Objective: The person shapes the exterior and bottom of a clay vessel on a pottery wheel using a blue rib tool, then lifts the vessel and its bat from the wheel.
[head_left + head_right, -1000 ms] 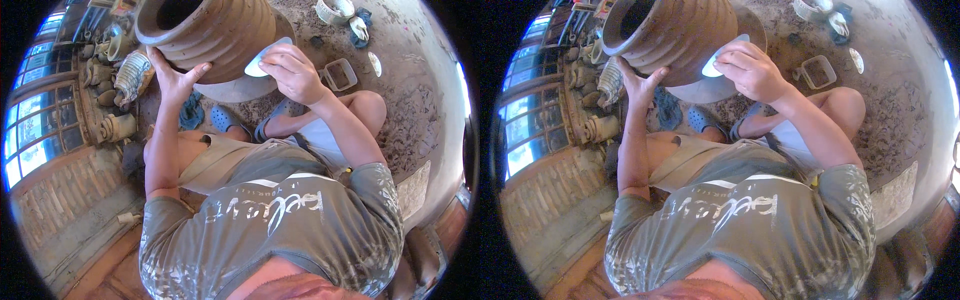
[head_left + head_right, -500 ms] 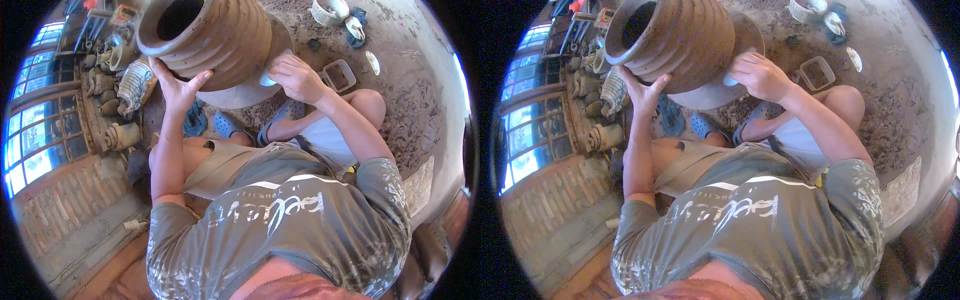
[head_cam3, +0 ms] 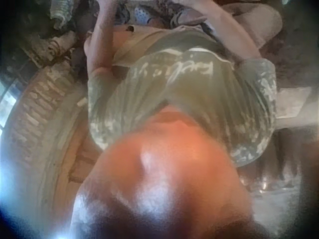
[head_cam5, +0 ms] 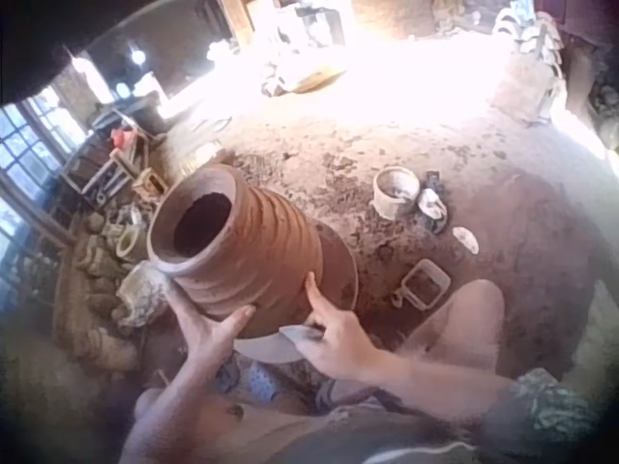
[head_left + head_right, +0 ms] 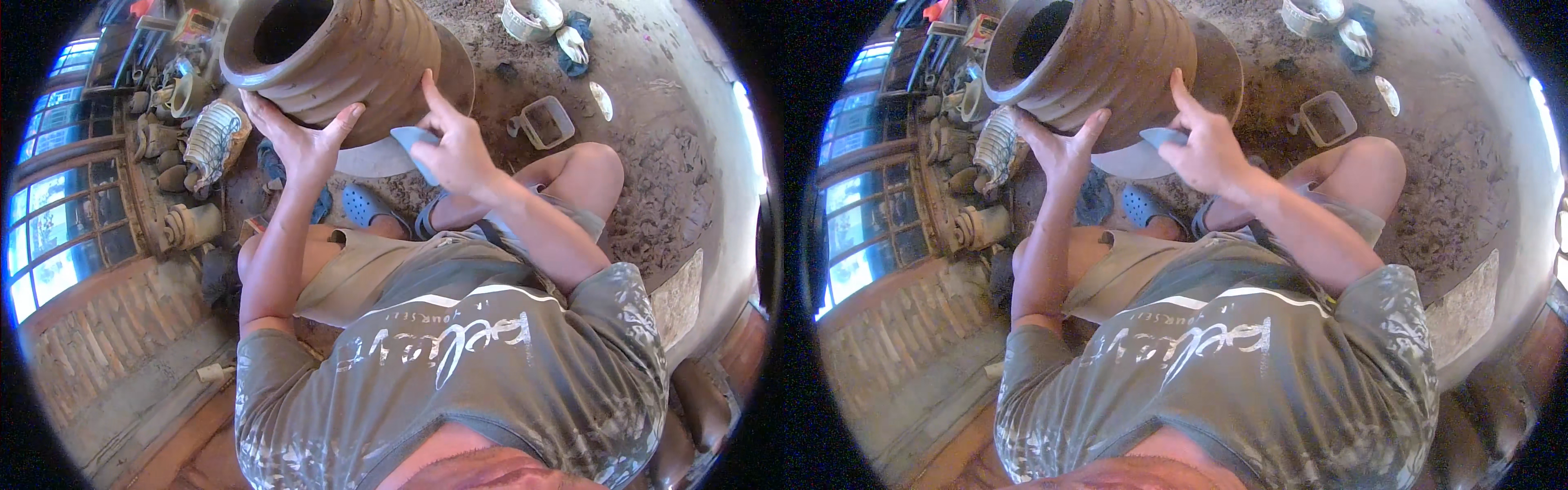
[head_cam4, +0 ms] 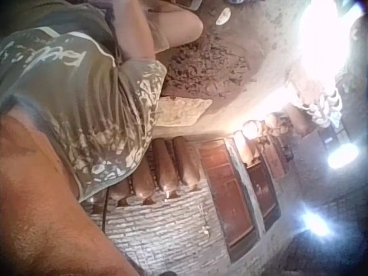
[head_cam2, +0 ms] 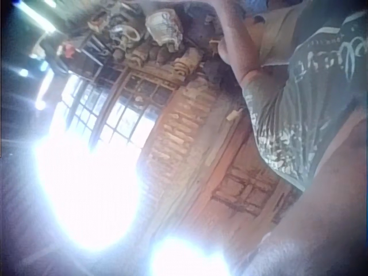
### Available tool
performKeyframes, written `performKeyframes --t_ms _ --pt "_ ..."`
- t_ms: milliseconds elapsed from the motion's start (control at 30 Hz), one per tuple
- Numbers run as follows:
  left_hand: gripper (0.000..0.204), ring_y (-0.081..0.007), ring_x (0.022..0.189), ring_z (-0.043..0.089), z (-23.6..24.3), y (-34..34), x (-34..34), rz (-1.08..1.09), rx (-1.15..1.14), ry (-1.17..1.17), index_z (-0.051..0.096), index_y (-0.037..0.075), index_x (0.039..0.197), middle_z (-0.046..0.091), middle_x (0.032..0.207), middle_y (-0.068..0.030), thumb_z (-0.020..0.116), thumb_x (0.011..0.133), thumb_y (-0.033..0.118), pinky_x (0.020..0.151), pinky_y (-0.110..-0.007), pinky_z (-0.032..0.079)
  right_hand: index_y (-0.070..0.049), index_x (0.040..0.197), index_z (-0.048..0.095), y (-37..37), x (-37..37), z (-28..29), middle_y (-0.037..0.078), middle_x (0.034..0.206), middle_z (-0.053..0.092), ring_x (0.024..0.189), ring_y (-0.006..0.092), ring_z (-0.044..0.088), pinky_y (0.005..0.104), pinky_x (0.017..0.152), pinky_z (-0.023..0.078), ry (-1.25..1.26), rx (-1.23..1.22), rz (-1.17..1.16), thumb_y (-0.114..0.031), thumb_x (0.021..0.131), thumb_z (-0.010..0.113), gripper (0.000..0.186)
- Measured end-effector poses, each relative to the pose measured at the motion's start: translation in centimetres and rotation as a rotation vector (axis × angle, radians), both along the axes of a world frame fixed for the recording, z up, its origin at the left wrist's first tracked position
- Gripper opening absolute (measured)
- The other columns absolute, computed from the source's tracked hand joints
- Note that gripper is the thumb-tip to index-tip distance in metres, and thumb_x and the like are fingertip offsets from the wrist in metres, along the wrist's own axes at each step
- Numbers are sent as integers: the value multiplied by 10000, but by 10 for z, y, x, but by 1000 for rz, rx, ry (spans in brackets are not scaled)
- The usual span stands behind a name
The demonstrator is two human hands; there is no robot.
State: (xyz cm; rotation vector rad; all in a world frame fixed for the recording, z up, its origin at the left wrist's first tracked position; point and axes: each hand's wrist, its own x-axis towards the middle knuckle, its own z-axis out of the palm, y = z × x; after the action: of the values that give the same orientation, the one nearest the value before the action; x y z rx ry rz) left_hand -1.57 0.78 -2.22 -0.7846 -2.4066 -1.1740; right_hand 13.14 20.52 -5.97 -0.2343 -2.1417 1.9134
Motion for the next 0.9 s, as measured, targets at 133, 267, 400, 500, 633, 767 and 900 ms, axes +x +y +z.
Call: performKeyframes --t_ms 133,267,400,500,633,767,900 --pt "1565 -496 1554 162 0 2 1 34 -57 36 53 -91 1638 163 1649 -325 1009 597 580 1278 -606 168 -7 1693 174 -18 9 -6 233 860 705 779 361 737 374 783 571 59 244 -9 -28 791 702 1045" --pt "1543 -462 1559 179 -2 -4 -2 29 -65 31 67 -92 1636 178 1652 -316 1023 599 533 1282 -577 183 0 1605 419 -22 25 -5 285 1097 732 978 356 764 412 890 577 125 343 137 -23 809 708 847" --pt "1491 -405 1514 305 18 -4 -7 -108 136 -105 113 -86 1633 288 1614 -286 1036 607 477 1269 -512 248 28 1310 701 -3 38 -24 112 1159 765 1051 212 735 349 972 550 -23 -182 120 6 866 734 446" --pt "1388 -360 1444 418 24 -23 -18 -138 20 -108 193 -60 1630 394 1563 -237 1040 636 409 1236 -465 316 9 1169 724 31 29 -27 77 1068 761 966 169 740 368 891 613 -210 -846 -141 -22 962 694 212" --pt "1384 -355 1462 409 19 -20 -19 -108 99 -200 198 -55 1635 393 1579 -251 1035 639 418 1242 -463 306 20 1170 722 40 15 -23 74 1035 765 904 176 747 370 801 633 -76 -902 -193 -63 1001 681 192" --pt "1413 -356 1481 395 16 -20 -19 -56 87 -223 177 -76 1635 362 1601 -276 1032 632 433 1251 -463 296 48 1152 728 31 -6 -29 83 995 769 888 165 737 332 838 602 -54 -711 -219 -52 1001 705 183" --pt "1394 -355 1479 393 17 -18 -17 -51 98 -236 194 -88 1620 358 1596 -276 1029 641 448 1247 -468 299 73 1100 728 24 -16 -30 97 968 766 860 144 710 297 812 556 -54 -687 -302 -17 959 745 168"
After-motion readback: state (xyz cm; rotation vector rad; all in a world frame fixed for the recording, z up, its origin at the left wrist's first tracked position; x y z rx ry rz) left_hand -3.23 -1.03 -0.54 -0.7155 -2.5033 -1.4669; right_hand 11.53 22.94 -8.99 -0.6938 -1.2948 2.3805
